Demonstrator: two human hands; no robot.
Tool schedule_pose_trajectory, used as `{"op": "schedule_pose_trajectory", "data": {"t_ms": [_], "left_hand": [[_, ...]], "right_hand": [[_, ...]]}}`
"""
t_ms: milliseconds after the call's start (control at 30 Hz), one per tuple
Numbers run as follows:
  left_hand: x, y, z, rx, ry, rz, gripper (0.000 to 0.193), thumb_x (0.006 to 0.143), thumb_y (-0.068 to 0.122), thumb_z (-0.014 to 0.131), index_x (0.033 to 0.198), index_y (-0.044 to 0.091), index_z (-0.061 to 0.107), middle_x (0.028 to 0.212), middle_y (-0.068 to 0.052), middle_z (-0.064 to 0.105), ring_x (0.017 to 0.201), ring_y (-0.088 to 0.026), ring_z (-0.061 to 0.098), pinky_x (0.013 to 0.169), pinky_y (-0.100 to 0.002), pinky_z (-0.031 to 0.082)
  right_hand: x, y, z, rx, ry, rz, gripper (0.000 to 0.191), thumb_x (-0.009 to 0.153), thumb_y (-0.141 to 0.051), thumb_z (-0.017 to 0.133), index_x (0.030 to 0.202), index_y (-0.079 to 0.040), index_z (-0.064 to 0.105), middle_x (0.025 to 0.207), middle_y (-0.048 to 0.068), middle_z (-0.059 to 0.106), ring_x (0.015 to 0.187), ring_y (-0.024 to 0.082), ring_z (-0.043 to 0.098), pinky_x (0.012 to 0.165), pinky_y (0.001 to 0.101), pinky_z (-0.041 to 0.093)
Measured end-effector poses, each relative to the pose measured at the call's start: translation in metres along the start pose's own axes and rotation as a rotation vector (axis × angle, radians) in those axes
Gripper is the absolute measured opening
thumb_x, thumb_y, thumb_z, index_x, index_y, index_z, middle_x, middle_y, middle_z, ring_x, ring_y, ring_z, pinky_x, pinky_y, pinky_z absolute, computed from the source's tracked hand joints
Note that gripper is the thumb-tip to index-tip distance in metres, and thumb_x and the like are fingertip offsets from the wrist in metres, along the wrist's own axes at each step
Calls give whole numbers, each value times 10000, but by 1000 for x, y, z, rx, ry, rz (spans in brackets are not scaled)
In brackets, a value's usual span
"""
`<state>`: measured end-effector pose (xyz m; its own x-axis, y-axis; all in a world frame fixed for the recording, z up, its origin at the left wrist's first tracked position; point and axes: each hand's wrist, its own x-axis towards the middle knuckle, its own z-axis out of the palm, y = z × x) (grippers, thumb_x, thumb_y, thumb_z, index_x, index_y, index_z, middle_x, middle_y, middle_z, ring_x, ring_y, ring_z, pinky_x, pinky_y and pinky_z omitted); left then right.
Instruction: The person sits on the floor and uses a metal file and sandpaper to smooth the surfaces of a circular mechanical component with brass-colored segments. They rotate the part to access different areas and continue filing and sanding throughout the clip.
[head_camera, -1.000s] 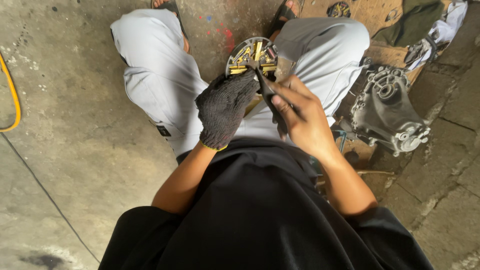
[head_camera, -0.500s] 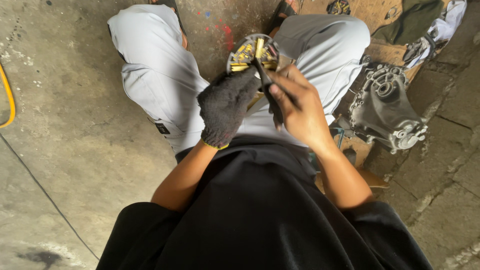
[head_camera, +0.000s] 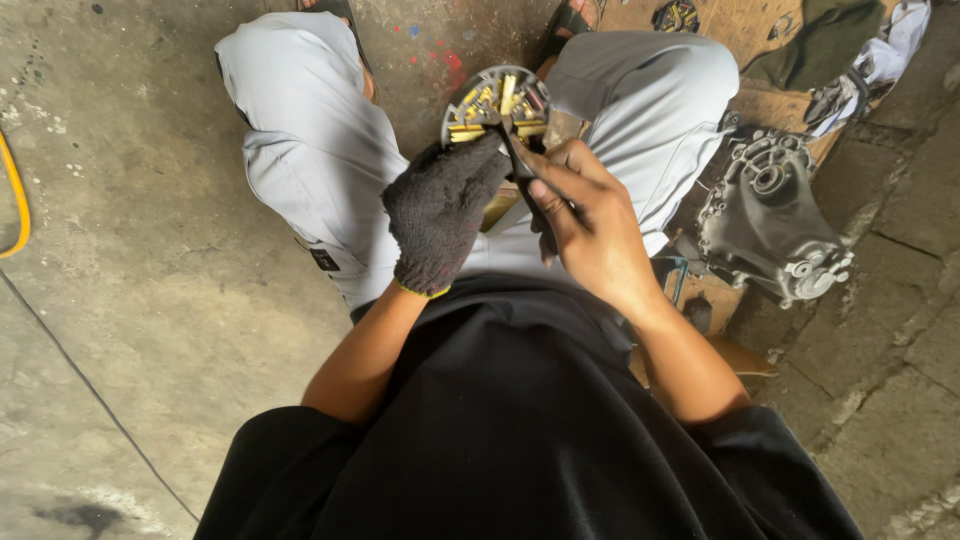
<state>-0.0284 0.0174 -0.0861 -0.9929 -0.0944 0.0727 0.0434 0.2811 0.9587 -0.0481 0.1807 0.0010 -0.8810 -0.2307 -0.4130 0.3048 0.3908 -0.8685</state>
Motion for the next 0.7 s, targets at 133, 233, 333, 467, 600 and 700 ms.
{"op": "schedule_pose_trajectory", "data": {"t_ms": [133, 233, 333, 467, 600, 700], "left_hand": [[0, -2, 0, 24, -9, 49, 244, 942, 35, 774, 1185, 47, 749, 1110, -101, 774, 964, -219, 760, 872, -311, 607], [1, -4, 0, -19, 4, 54, 238, 942, 25, 778, 1178, 48, 748, 1110, -97, 776, 971, -219, 766, 882, -314, 612], [-1, -3, 2, -42, -1, 19, 230, 947, 20, 774, 1174, 45, 748, 1116, -102, 776, 985, -222, 767, 894, -319, 611], [-1, -2, 2, -86, 13, 1, 220, 953, 22, 767, 1172, 36, 749, 1109, -104, 780, 976, -213, 767, 889, -312, 612], [-1, 0, 1, -120, -10, -44, 211, 958, 30, 765, 1168, 30, 746, 1098, -99, 781, 963, -195, 773, 883, -301, 619], [0, 0, 3, -114, 24, -47, 205, 957, 23, 775, 1161, 25, 749, 1108, -109, 779, 976, -206, 771, 888, -310, 613]], "right_hand": [[0, 0, 1, -48, 15, -27, 309, 1064, -57, 563, 1356, -20, 655, 1001, 44, 501, 569, 101, 576, 498, 269, 502], [1, 1, 2, -37, 15, -31, 297, 1058, -55, 562, 1336, -8, 656, 1017, 48, 507, 562, 102, 584, 487, 266, 502], [0, 2, 2, -67, 29, -19, 301, 1064, -46, 565, 1348, -7, 655, 1007, 53, 501, 555, 108, 586, 496, 266, 501], [1, 2, 2, -110, 23, -51, 321, 1072, -49, 570, 1380, -22, 659, 990, 55, 508, 549, 116, 577, 508, 273, 496], [-2, 1, 3, -97, 26, -88, 346, 1064, -58, 567, 1402, -26, 629, 1037, 55, 514, 593, 117, 584, 498, 263, 524], [0, 0, 3, -142, 28, -11, 334, 1062, -56, 560, 1388, -36, 632, 1012, 49, 518, 522, 109, 574, 481, 271, 495]]}}
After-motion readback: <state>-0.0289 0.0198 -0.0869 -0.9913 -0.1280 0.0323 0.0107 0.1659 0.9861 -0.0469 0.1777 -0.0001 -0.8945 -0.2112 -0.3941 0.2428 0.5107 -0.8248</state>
